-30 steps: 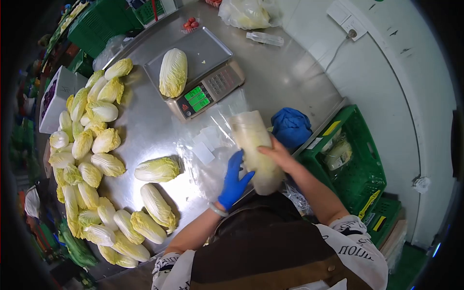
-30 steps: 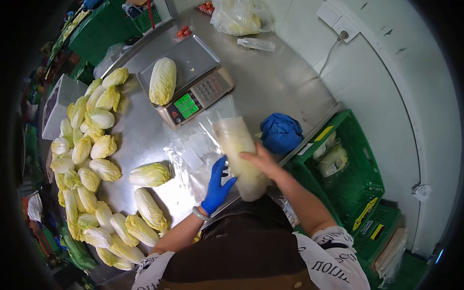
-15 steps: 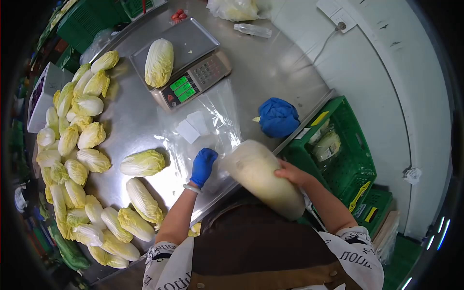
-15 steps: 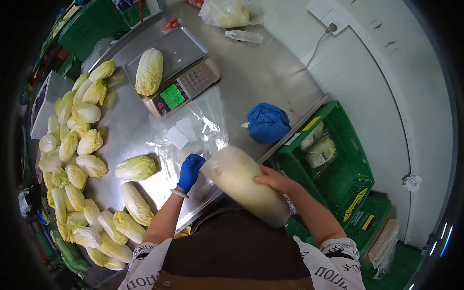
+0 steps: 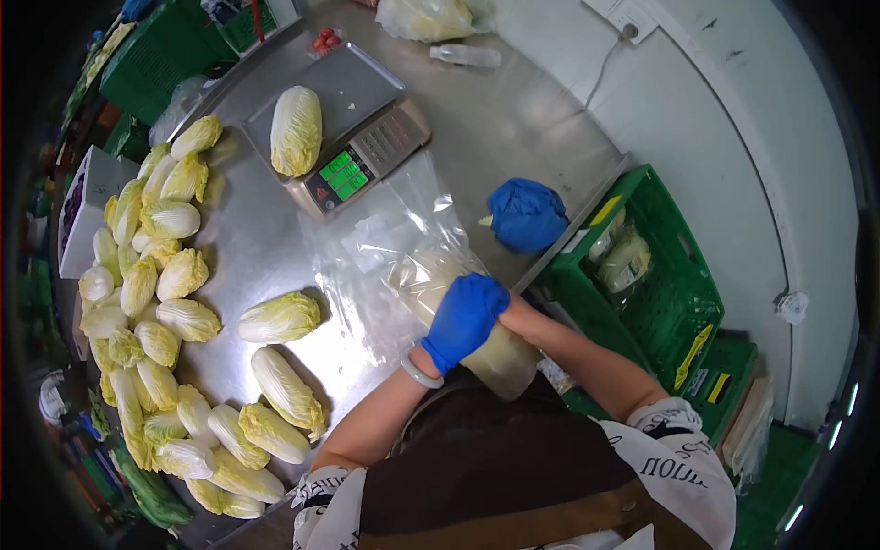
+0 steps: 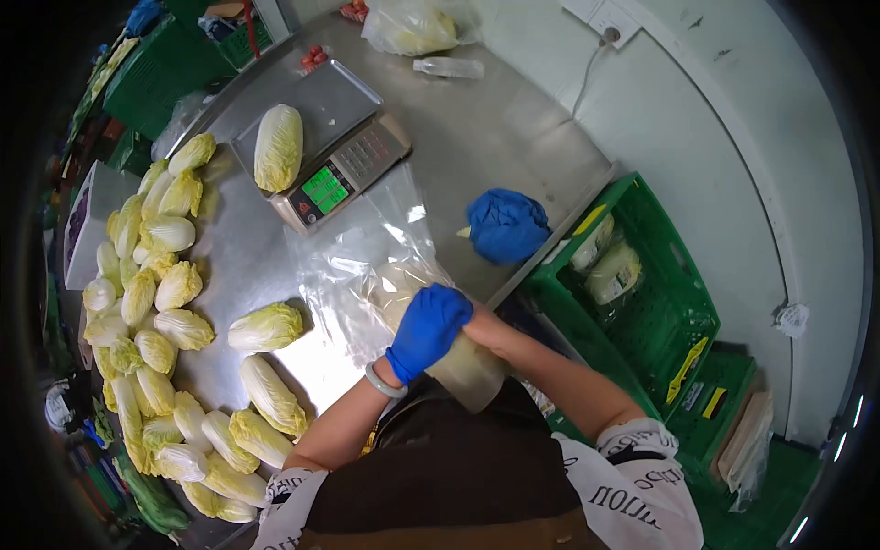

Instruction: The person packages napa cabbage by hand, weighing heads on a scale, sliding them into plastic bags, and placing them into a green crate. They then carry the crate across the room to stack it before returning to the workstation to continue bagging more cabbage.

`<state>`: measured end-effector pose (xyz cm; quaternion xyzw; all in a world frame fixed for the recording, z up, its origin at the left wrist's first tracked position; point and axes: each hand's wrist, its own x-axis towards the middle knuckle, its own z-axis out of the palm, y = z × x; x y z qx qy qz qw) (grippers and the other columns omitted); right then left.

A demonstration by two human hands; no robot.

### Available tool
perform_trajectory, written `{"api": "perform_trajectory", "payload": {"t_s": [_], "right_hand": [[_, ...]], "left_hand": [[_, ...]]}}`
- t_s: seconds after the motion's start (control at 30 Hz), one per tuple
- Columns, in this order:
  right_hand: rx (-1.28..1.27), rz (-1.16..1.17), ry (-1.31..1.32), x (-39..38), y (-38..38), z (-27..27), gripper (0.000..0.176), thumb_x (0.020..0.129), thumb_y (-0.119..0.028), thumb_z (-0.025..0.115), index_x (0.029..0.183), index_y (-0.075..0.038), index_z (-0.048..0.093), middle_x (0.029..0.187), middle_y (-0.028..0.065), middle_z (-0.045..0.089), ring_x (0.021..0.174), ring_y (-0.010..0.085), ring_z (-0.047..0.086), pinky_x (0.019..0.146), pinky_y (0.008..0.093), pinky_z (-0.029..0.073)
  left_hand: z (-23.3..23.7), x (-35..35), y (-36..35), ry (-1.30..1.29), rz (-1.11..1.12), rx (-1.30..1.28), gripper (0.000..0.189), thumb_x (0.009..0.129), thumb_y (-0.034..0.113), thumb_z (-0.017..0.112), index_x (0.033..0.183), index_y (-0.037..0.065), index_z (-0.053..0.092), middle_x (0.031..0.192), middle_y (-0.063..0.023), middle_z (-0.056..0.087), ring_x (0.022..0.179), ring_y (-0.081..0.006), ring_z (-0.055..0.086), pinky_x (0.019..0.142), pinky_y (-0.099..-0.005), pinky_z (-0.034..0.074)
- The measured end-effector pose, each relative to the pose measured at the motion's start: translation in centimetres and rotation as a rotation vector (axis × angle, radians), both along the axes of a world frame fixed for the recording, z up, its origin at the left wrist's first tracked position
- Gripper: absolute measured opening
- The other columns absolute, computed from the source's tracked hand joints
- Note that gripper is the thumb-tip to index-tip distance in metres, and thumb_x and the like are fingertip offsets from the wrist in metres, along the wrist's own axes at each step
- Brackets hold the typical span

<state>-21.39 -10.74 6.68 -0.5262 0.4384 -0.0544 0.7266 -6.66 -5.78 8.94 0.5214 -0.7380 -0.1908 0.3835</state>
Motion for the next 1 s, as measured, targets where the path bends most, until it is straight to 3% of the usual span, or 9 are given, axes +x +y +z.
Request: {"api": "perform_trajectory", "payload": {"t_s": [0.07, 0.17, 0.27, 0.3, 0.6, 0.77, 0.87, 0.9, 1.0], "right_hand": [[-0.114, -0.048, -0.047, 0.5, -0.3, 0.1, 0.056, 0.09, -0.023, 0.06, 0.139, -0.004, 0.041, 0.125, 0.011, 0.054, 0.112, 0.0169, 0.051, 0.095, 0.0311, 0.041], [-0.002, -0.141, -0.117, 2.0, -0.3, 3.4, 0.06, 0.088, -0.023, 0.061, 0.14, -0.004, 0.038, 0.127, 0.0107, 0.052, 0.114, 0.0172, 0.049, 0.097, 0.0309, 0.039], [-0.057, -0.19, -0.07, 3.4, 1.0, 3.0, 0.074, 0.085, -0.031, 0.066, 0.144, -0.004, 0.031, 0.135, 0.0172, 0.046, 0.123, 0.0231, 0.045, 0.103, 0.0331, 0.035], [-0.105, -0.209, -0.057, 4.6, 1.2, 3.7, 0.076, 0.085, -0.033, 0.066, 0.145, -0.004, 0.029, 0.137, 0.0191, 0.044, 0.125, 0.0252, 0.043, 0.104, 0.0337, 0.033], [-0.566, 0.296, -0.072, 3.3, 6.0, 6.7, 0.084, 0.083, -0.033, 0.068, 0.144, 0.003, 0.022, 0.147, 0.028, 0.023, 0.139, 0.0366, 0.023, 0.112, 0.0398, 0.021], [-0.54, 0.413, -0.045, 5.1, 5.2, 8.9, 0.069, 0.082, -0.036, 0.068, 0.132, 0.005, 0.043, 0.137, 0.0244, 0.042, 0.13, 0.039, 0.036, 0.109, 0.0419, 0.027], [-0.681, 0.42, -0.09, 6.0, 5.4, 14.4, 0.069, 0.081, -0.037, 0.068, 0.131, 0.005, 0.045, 0.137, 0.0223, 0.042, 0.129, 0.039, 0.038, 0.108, 0.0412, 0.029], [-1.069, 0.34, -0.156, 6.8, 5.8, 14.8, 0.052, 0.079, -0.035, 0.068, 0.115, 0.002, 0.057, 0.122, 0.0176, 0.053, 0.119, 0.0358, 0.047, 0.101, 0.0395, 0.037], [-1.32, 0.791, 0.009, 7.5, 6.7, 14.4, 0.04, 0.076, -0.032, 0.071, 0.102, -0.004, 0.061, 0.106, 0.0116, 0.059, 0.111, 0.0275, 0.052, 0.093, 0.0379, 0.042]], "left_hand": [[1.2, 1.9, 0.4, 0.042, 0.019, -0.172, 0.036, 0.077, 0.006, 0.064, 0.112, 0.004, 0.055, 0.112, -0.0123, 0.057, 0.106, -0.0288, 0.053, 0.093, -0.0379, 0.04], [2.0, 3.3, 2.2, 0.567, 0.917, -0.105, 0.061, 0.085, 0.011, 0.065, 0.137, -0.002, 0.035, 0.135, -0.0117, 0.044, 0.117, -0.0241, 0.048, 0.105, -0.0351, 0.032], [0.1, 4.0, 5.0, 1.643, 0.414, 0.711, 0.058, 0.09, 0.014, 0.062, 0.139, 0.001, 0.033, 0.128, -0.0127, 0.05, 0.114, -0.0212, 0.051, 0.096, -0.032, 0.044], [0.2, 2.4, 5.9, 1.758, 0.412, 0.688, 0.053, 0.094, 0.02, 0.057, 0.139, 0.003, 0.035, 0.129, -0.012, 0.05, 0.115, -0.0206, 0.051, 0.096, -0.0331, 0.044], [4.5, 4.4, 13.1, 1.818, 0.435, 1.206, 0.047, 0.097, 0.038, 0.048, 0.132, 0.008, 0.046, 0.118, -0.0103, 0.059, 0.105, -0.0235, 0.06, 0.09, -0.0377, 0.048], [3.2, 5.0, 15.5, 1.746, 0.453, 1.122, 0.036, 0.101, 0.027, 0.043, 0.122, 0.0, 0.053, 0.106, -0.0092, 0.063, 0.09, -0.0164, 0.063, 0.078, -0.0307, 0.053], [0.2, 8.2, 17.5, 1.092, 0.361, 1.061, 0.033, 0.1, 0.023, 0.042, 0.114, -0.001, 0.059, 0.097, -0.0076, 0.065, 0.081, -0.0145, 0.064, 0.073, -0.0294, 0.053], [0.5, 8.3, 17.4, 1.098, 0.428, 0.974, 0.035, 0.1, 0.025, 0.042, 0.099, -0.003, 0.064, 0.082, -0.0085, 0.066, 0.07, -0.0157, 0.063, 0.064, -0.0277, 0.051], [1.3, 8.5, 16.8, 1.52, 0.43, 1.079, 0.035, 0.1, 0.025, 0.043, 0.096, -0.003, 0.063, 0.083, -0.0099, 0.066, 0.07, -0.0161, 0.063, 0.064, -0.0275, 0.051]]}}
